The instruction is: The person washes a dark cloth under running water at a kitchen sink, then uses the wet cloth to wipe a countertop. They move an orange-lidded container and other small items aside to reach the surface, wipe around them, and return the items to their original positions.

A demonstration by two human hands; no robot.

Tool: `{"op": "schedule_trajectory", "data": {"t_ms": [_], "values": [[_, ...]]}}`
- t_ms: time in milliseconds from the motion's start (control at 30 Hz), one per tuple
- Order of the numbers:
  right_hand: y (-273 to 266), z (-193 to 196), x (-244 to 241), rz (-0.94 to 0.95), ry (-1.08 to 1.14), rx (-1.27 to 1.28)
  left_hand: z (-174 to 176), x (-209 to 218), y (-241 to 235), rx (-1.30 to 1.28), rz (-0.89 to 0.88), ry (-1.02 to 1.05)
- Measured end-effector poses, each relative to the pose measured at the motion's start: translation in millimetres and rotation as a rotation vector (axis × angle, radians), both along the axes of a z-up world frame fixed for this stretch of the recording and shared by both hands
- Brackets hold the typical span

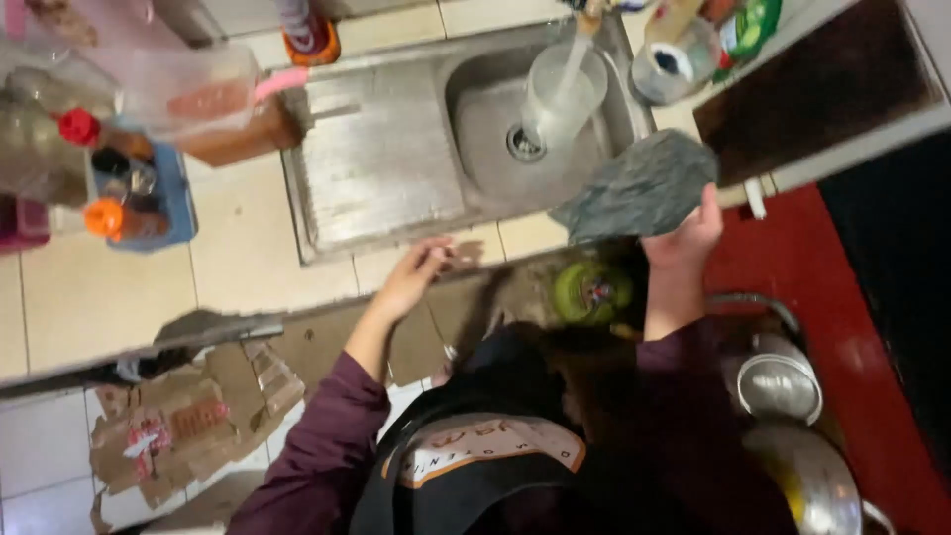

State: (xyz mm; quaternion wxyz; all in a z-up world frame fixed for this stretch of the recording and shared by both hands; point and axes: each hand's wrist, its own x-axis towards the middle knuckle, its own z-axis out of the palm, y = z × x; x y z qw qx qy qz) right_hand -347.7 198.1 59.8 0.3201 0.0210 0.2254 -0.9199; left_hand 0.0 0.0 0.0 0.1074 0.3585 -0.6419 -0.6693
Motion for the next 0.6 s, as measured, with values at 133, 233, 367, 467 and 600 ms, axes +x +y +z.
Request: {"op": "schedule_trajectory", "data": {"t_ms": [133, 233, 367, 467, 600], "values": [[-88, -22, -79, -0.065, 0.077, 0.006, 25, -57, -17, -0.08, -0.089, 0.085], [-161, -99, -144, -0.094, 0.409, 0.236, -13, -86, -44, -0.093, -0.094, -0.05], [-260, -206, -200, 0.396, 1.977, 1.659, -45, -114, -69, 0.013, 0.054, -0.276], [-300, -286, -213, 1.19, 2.041, 1.726, -26, -129, -71, 0.049, 0.143, -0.273], [-307, -398, -253, 1.726, 2.34, 1.504, -20, -144, -77, 0.073, 0.212, -0.231]]}}
